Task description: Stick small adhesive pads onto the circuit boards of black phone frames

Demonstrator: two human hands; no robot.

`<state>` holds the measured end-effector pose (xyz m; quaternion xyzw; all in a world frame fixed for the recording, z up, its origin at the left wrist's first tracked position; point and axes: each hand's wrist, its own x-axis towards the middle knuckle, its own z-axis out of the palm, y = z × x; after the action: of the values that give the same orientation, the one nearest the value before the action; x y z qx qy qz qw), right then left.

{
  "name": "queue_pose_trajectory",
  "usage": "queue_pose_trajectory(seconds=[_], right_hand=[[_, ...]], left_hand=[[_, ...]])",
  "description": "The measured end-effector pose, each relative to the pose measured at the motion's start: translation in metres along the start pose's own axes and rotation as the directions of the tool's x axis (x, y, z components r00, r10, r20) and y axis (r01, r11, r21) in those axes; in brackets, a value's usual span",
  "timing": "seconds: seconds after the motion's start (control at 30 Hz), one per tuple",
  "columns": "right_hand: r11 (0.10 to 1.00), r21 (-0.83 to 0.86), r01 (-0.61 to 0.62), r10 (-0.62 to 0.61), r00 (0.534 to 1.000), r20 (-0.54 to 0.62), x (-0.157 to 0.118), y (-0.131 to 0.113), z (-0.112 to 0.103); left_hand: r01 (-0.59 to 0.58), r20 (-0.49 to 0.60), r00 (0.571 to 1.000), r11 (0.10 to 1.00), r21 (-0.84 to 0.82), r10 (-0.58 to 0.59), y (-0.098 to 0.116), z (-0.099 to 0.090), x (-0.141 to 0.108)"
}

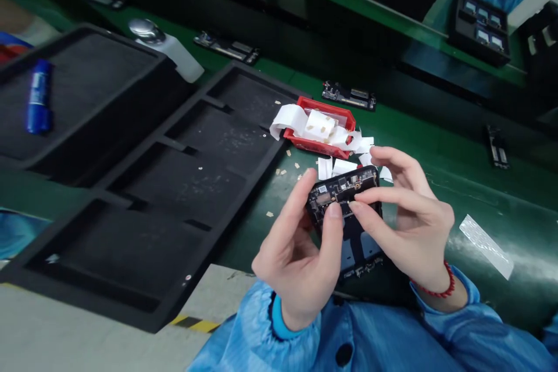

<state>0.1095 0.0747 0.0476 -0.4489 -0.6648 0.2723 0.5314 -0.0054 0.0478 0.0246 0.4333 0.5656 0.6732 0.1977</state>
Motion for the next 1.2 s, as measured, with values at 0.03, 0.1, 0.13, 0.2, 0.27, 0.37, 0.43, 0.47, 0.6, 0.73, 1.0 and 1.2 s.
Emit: queue_pose_trajectory(seconds=[0.03,0.1,0.13,0.2,0.27,0.37,0.43,0.47,0.6,0.73,1.0,1.2], right_hand=[[1.0,0.001,0.002,-0.002,1.0,-0.003,0.0,-0.001,0.001],[1.0,0.014,-0.004,0.004,1.0,-0.001,-0.002,-0.002,0.001],[1.0,0.023,-0.012,0.012,1.0,0.001,-0.003,-0.003,0.002],[0.999,0.037,-0.026,0.026,1.0,-0.003,-0.004,-0.005,0.003],[0.998,0.044,-0.034,0.034,0.999,-0.019,-0.004,-0.006,0.005],[0.998,0.056,-0.034,0.036,0.999,-0.041,-0.004,-0.008,0.008],[0.997,0.067,-0.029,0.033,0.998,-0.046,-0.003,-0.009,0.009],[0.997,0.071,-0.029,0.032,0.998,-0.046,-0.003,-0.009,0.009],[0.997,0.068,-0.033,0.036,0.998,-0.044,-0.003,-0.01,0.01],[0.998,0.061,-0.034,0.037,0.998,-0.052,-0.002,-0.01,0.01],[0.995,0.095,-0.027,0.035,0.995,-0.09,-0.003,-0.01,0.015],[0.989,0.137,-0.057,0.065,0.996,-0.059,-0.001,-0.01,0.012]], left_hand=[[-0.005,-0.002,1.0,1.0,0.002,0.005,0.0,-0.001,0.0],[-0.008,-0.004,1.0,1.0,0.002,0.008,0.001,-0.002,0.0],[-0.005,-0.004,1.0,1.0,0.002,0.005,0.001,-0.003,0.0],[0.013,-0.003,1.0,1.0,0.001,-0.013,0.002,-0.003,-0.001],[0.024,-0.011,1.0,1.0,-0.002,-0.024,0.003,-0.002,-0.002],[0.024,-0.018,1.0,1.0,0.012,-0.024,0.005,-0.001,-0.003],[0.021,-0.027,0.999,0.999,0.025,-0.02,0.006,-0.001,-0.004],[0.022,-0.031,0.999,0.999,0.028,-0.021,0.007,-0.001,-0.004],[0.023,-0.056,0.998,1.0,0.014,-0.022,0.009,-0.001,-0.002],[-0.009,-0.082,0.997,1.0,0.004,0.009,0.01,0.002,0.001],[-0.046,-0.125,0.991,0.999,0.02,0.049,0.009,0.007,0.001],[-0.066,-0.115,0.991,0.997,0.032,0.07,0.012,0.007,0.004]])
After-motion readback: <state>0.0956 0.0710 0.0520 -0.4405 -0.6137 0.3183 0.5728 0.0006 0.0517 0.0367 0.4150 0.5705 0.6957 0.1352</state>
